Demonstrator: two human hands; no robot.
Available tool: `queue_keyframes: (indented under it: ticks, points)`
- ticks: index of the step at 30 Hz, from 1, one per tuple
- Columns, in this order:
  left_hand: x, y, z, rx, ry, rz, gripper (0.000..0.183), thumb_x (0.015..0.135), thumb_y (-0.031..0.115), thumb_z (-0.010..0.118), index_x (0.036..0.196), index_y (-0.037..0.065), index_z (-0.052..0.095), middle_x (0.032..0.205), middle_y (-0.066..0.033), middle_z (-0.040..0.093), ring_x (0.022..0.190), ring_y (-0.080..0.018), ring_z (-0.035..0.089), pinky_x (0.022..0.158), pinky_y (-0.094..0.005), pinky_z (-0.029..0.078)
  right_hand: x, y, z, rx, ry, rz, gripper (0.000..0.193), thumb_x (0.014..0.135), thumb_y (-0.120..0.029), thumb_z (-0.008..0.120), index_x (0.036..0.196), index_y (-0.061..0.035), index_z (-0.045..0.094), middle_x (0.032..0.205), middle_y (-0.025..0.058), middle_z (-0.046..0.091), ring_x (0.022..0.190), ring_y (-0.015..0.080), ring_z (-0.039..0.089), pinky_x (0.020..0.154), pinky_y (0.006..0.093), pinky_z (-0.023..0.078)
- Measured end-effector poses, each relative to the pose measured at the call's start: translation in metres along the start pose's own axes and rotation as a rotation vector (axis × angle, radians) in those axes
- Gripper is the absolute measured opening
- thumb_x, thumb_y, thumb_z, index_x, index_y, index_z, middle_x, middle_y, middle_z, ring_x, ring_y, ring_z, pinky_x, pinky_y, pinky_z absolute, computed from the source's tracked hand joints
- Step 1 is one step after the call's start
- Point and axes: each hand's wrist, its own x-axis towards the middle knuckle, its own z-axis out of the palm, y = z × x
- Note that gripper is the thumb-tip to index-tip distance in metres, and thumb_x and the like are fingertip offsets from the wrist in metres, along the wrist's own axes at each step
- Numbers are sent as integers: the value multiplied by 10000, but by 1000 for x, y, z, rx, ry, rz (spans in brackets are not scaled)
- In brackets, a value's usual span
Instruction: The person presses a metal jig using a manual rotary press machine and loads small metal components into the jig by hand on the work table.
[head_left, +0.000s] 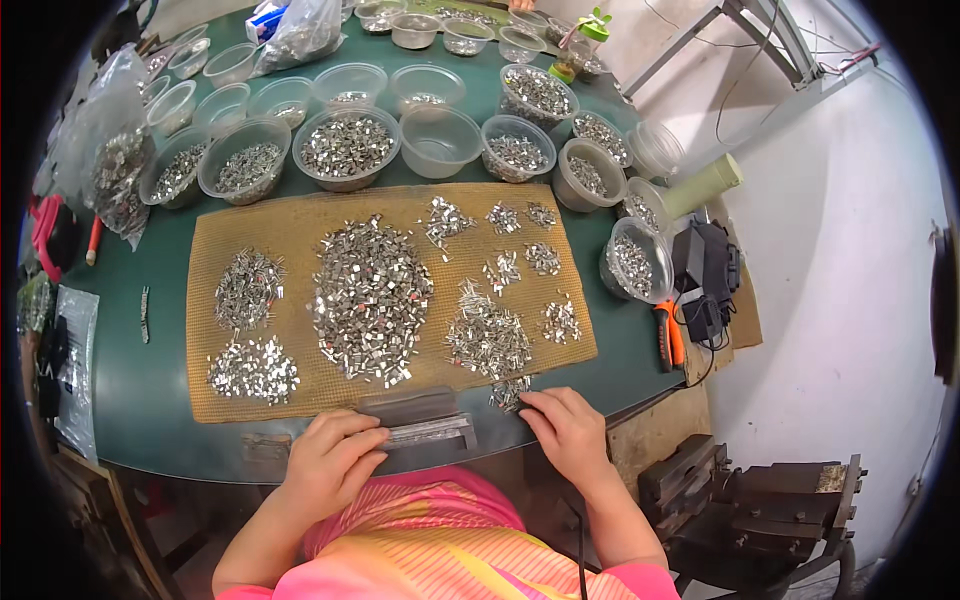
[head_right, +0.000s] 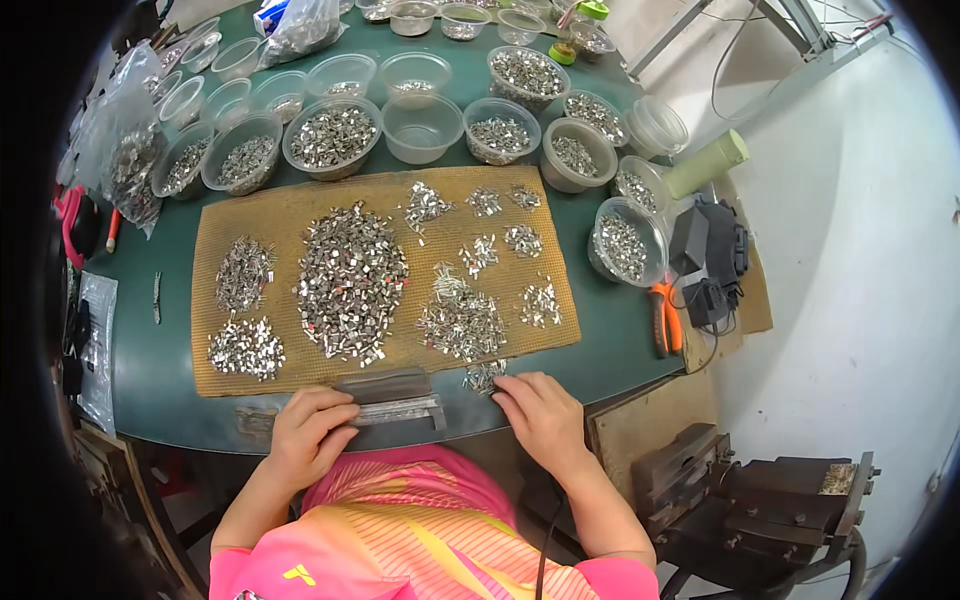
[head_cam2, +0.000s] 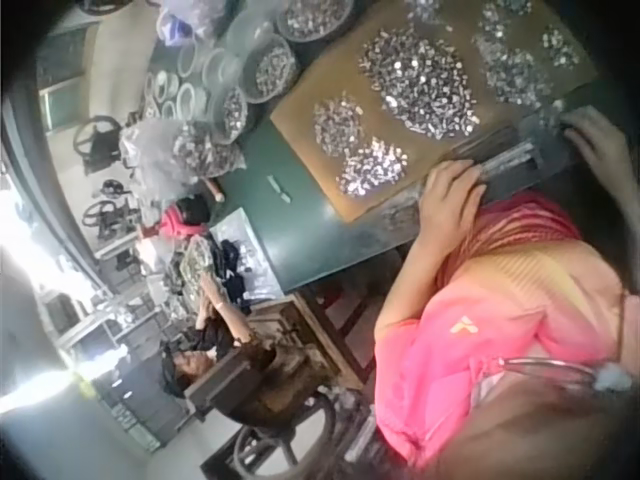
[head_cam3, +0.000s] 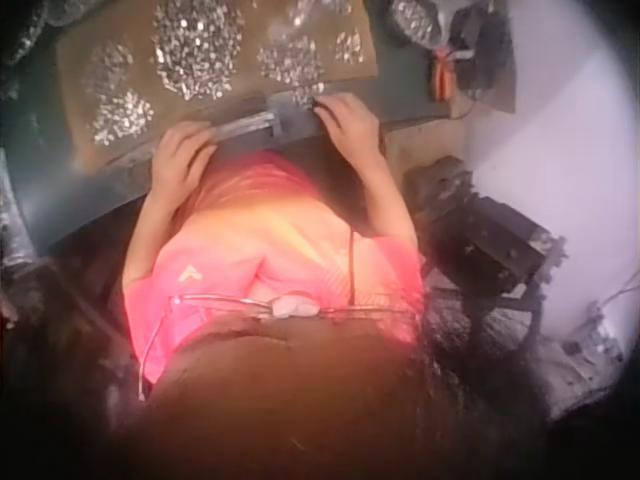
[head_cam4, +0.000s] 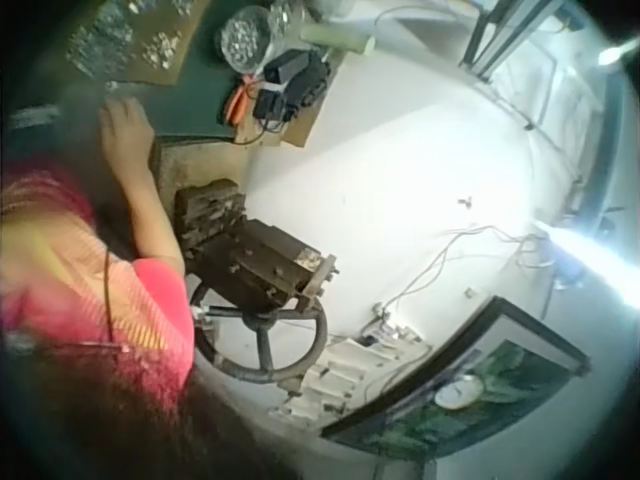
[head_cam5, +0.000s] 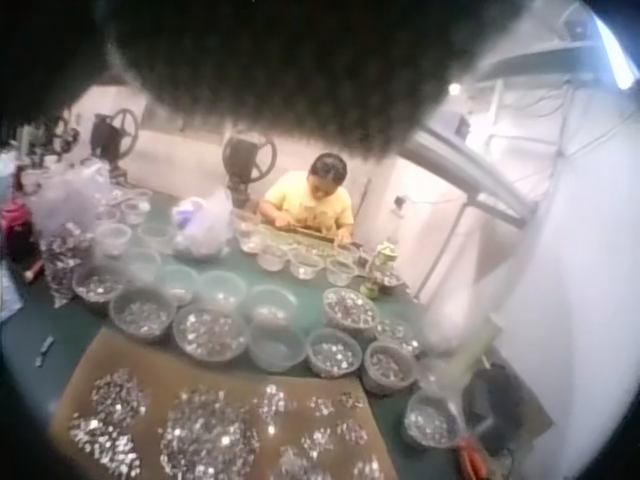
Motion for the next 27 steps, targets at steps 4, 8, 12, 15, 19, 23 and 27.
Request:
queue_keyframes:
  ticks: [4, 8, 12, 15, 19, 23, 27]
  points:
    - [6, 0, 0, -26, 24, -2, 331, 766, 41, 807, 1084, 61, 715, 1089, -114, 681, 963, -331, 662, 826, -414, 550, -1, 8, 7, -132, 49, -90, 197, 821, -108, 773, 1010, -112, 716, 885, 32, 661, 752, 225, 669, 631, 346, 542]
    - [3, 1, -6, -25, 19, -22, 299, 761, 26, 793, 1048, 56, 715, 1079, -124, 691, 972, -347, 659, 826, -432, 539, 1, 16, 12, -111, 35, -203, 160, 821, -103, 726, 976, -110, 684, 856, 32, 633, 720, 220, 664, 586, 338, 528]
    - [5, 1, -16, 14, 64, -31, 287, 756, -17, 756, 1033, 33, 699, 1039, -149, 689, 953, -366, 651, 822, -437, 528, 2, 21, 12, -96, 25, -260, 133, 833, -95, 717, 940, -91, 638, 800, 49, 581, 662, 222, 638, 550, 352, 501]
    - [6, -10, -23, 61, 108, -24, 278, 759, -38, 734, 1026, 9, 675, 1036, -166, 679, 945, -366, 644, 832, -442, 517, 1, 22, 9, -59, 33, -220, 136, 846, -109, 753, 957, -82, 677, 834, 49, 646, 690, 232, 673, 599, 331, 541]
    - [5, -19, -45, 173, 141, -79, 227, 798, -59, 677, 1014, 2, 644, 1007, -162, 646, 959, -352, 617, 864, -427, 487, 4, 18, 6, 51, 48, -143, 122, 879, -116, 738, 976, -71, 678, 832, 67, 670, 713, 254, 681, 626, 353, 547]
    - [31, -31, -62, 234, 132, -96, 211, 803, -57, 684, 1007, -15, 651, 994, -167, 636, 939, -367, 599, 838, -441, 481, 4, 18, -1, 147, 55, -34, 107, 906, -99, 721, 992, -59, 672, 865, 87, 693, 755, 271, 700, 658, 358, 556]
    - [28, -33, -88, 377, 134, -197, 209, 807, -37, 699, 1010, 4, 674, 999, -154, 641, 965, -370, 599, 846, -443, 485, 18, 8, 5, 295, 1, -25, 127, 930, -114, 699, 1042, -58, 681, 941, 104, 715, 856, 310, 706, 726, 397, 565]
